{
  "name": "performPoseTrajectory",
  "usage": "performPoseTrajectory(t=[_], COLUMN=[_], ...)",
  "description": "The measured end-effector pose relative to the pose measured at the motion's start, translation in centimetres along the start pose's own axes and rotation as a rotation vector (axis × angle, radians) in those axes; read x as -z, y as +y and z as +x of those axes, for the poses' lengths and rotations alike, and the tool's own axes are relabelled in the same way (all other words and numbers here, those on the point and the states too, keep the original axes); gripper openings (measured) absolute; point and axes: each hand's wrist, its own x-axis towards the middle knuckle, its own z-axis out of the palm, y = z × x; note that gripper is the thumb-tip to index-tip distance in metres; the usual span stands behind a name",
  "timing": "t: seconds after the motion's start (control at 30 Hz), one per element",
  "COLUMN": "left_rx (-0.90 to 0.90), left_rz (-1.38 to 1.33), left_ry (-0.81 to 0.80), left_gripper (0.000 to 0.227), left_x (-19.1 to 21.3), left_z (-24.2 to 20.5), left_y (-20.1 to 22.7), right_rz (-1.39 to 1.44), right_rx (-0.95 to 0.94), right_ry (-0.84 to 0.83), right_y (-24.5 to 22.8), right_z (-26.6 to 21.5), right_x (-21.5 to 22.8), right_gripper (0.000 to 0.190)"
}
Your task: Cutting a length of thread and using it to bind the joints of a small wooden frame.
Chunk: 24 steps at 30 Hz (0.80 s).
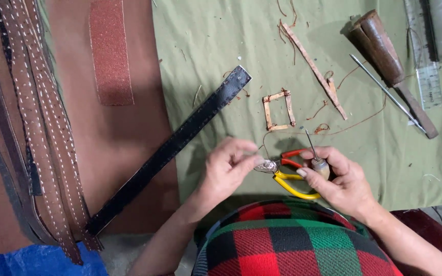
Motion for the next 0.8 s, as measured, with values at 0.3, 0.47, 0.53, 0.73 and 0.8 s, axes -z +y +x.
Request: performPoseTrajectory(t=[0.3,0.47,0.53,0.73,0.8], left_rx=[0.009,0.247,0.273,0.287,0.274], left_rz=[0.878,1.018,1.009,1.029,1.031], left_ry=[-0.246,-0.439,-0.456,-0.466,-0.460], left_gripper=[0.028,0.015,0.015,0.017,0.016], left_x=[-1.0,-1.9,-1.7,-2.0,-1.8], left_z=[1.1,1.9,2.3,2.1,1.9], left_y=[1.3,-0.3,-0.7,-0.9,0.2], right_rz=[-0.021,-0.091,-0.080,-0.078,-0.089], right_rx=[-0.024,-0.012,-0.024,-0.011,0.003], right_ry=[0.010,0.001,0.010,0.012,0.008], right_y=[0.5,0.1,0.1,-1.3,-1.6], right_z=[-0.6,-0.7,-1.0,-0.2,-0.1], right_x=[-0.6,-0.9,-1.3,-1.8,-1.9], right_gripper=[0.032,0.033,0.031,0.030,0.030])
